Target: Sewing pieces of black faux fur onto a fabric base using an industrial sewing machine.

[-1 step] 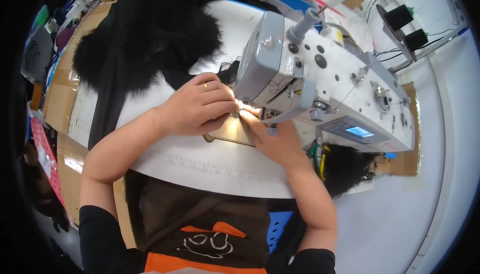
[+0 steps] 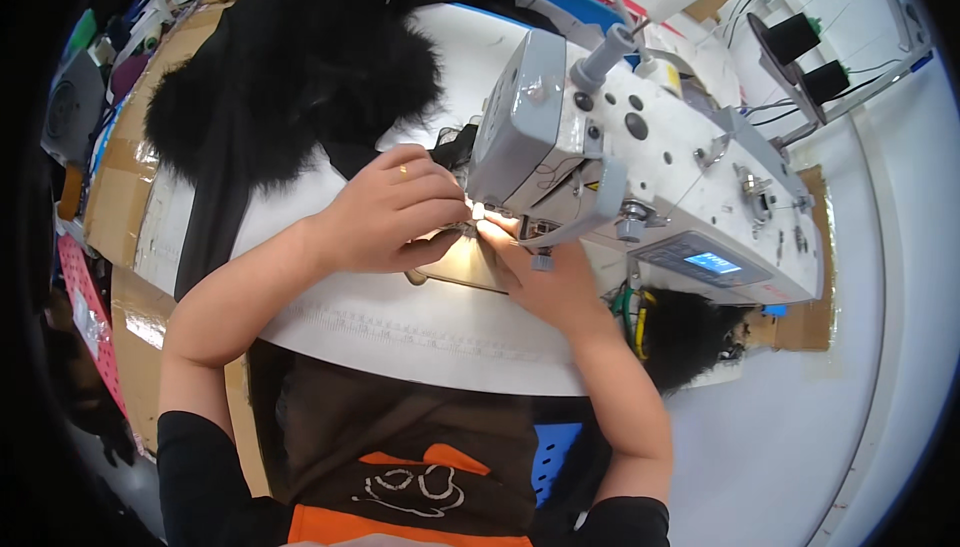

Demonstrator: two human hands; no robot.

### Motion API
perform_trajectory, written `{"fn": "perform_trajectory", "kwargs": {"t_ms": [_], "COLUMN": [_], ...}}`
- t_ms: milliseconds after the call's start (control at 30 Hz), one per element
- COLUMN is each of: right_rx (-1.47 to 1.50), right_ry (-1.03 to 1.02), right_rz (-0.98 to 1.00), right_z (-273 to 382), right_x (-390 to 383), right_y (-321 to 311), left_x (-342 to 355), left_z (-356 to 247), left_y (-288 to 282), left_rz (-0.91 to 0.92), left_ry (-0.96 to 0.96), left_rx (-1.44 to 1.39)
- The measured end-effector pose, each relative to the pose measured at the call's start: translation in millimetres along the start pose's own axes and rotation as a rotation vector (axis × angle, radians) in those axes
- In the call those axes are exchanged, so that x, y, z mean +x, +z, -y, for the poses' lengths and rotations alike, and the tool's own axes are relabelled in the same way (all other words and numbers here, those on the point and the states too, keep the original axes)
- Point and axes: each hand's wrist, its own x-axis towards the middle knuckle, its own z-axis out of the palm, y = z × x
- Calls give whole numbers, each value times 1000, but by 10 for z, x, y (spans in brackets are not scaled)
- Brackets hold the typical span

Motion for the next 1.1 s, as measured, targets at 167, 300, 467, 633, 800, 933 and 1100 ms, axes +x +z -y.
{"fn": "perform_trajectory", "kwargs": {"t_ms": [167, 300, 467, 633, 800, 933, 1100], "right_rx": [-131, -66, 94, 174, 635, 964, 1531], "right_ry": [89, 173, 183, 252, 451, 734, 843], "right_rz": [85, 140, 92, 97, -6, -188, -502], "right_z": [226, 497, 784, 983, 1012, 1193, 1222], "right_x": [-11, -94, -111, -176, -151, 75, 444], "right_y": [-191, -315, -394, -539, -557, -480, -120], "left_x": [328, 695, 807, 627, 481, 218, -206], "left_z": [-179, -347, -412, -512, -644, -503, -343], "left_y": [-175, -256, -281, -545, -887, -871, -564], "left_rz": [-413, -550, -583, -335, -159, -36, 83], "left_ry": [43, 67, 35, -176, -250, -178, -164], "left_rx": [72, 104, 108, -387, -833, -532, 42]}}
